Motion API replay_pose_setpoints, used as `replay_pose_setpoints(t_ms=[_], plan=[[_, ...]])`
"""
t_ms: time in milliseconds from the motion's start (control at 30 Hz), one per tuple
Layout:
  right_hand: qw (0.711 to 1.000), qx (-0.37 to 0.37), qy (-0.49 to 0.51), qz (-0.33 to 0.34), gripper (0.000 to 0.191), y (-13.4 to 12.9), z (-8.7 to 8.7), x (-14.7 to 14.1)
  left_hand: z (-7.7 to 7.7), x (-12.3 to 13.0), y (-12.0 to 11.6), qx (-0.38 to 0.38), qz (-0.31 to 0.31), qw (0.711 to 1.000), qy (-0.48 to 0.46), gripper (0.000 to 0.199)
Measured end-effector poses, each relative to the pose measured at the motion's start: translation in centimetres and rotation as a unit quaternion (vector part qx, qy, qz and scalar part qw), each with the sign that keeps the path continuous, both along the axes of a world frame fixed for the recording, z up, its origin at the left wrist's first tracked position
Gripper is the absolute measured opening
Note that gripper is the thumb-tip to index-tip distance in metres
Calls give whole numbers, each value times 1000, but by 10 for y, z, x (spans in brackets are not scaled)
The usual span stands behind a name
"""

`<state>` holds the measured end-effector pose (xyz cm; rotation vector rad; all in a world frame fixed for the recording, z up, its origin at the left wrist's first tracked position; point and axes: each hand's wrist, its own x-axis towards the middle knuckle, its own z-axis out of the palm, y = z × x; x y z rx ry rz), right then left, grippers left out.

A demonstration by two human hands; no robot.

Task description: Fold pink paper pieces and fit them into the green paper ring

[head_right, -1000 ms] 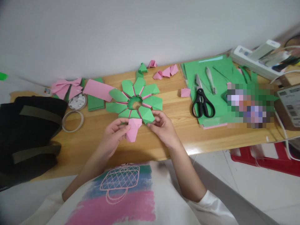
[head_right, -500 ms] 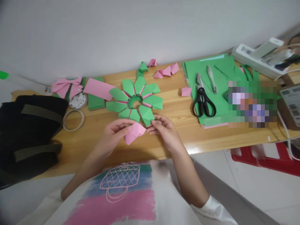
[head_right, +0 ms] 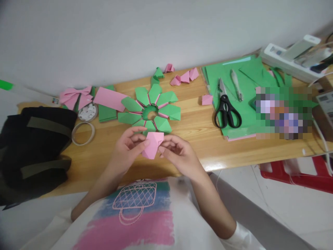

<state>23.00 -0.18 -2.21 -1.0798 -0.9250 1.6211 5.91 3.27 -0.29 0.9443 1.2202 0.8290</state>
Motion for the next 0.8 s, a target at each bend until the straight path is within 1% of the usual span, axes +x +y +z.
replay_pose_setpoints(t_ms=[100,167,233,300,367,400,433,467,533,600,633,800], plan=[[1000,20,-3,-16,20,4,-1,-3,1,0,-3,12,-22,1000,8,43],[999,24,-13,-27,20,6,-3,-3,1,0,-4,13,-35,999,11,40],[998,18,-43,-48,20,8,-7,-3,0,-1,-4,16,-33,999,18,36],[991,6,-93,-98,22,9,-15,-1,-2,-1,-1,20,-16,999,27,33],[976,-5,-141,-165,26,12,-24,2,-4,-2,3,21,3,999,33,34],[970,-9,-151,-189,29,13,-28,4,-4,-2,5,19,10,999,35,36],[969,-14,-149,-198,32,15,-31,5,-5,-2,7,16,16,999,37,38],[972,-22,-134,-191,37,18,-33,7,-5,-3,10,14,19,999,38,39],[985,-46,-85,-141,42,22,-33,8,-6,-3,14,10,20,999,37,42],[993,-74,-45,-86,42,27,-31,8,-7,-4,18,4,19,999,33,44],[994,-84,-32,-70,41,28,-29,8,-7,-4,20,1,19,999,31,45],[995,-88,13,-52,37,34,-22,4,-6,-9,28,-7,17,999,40,47]])
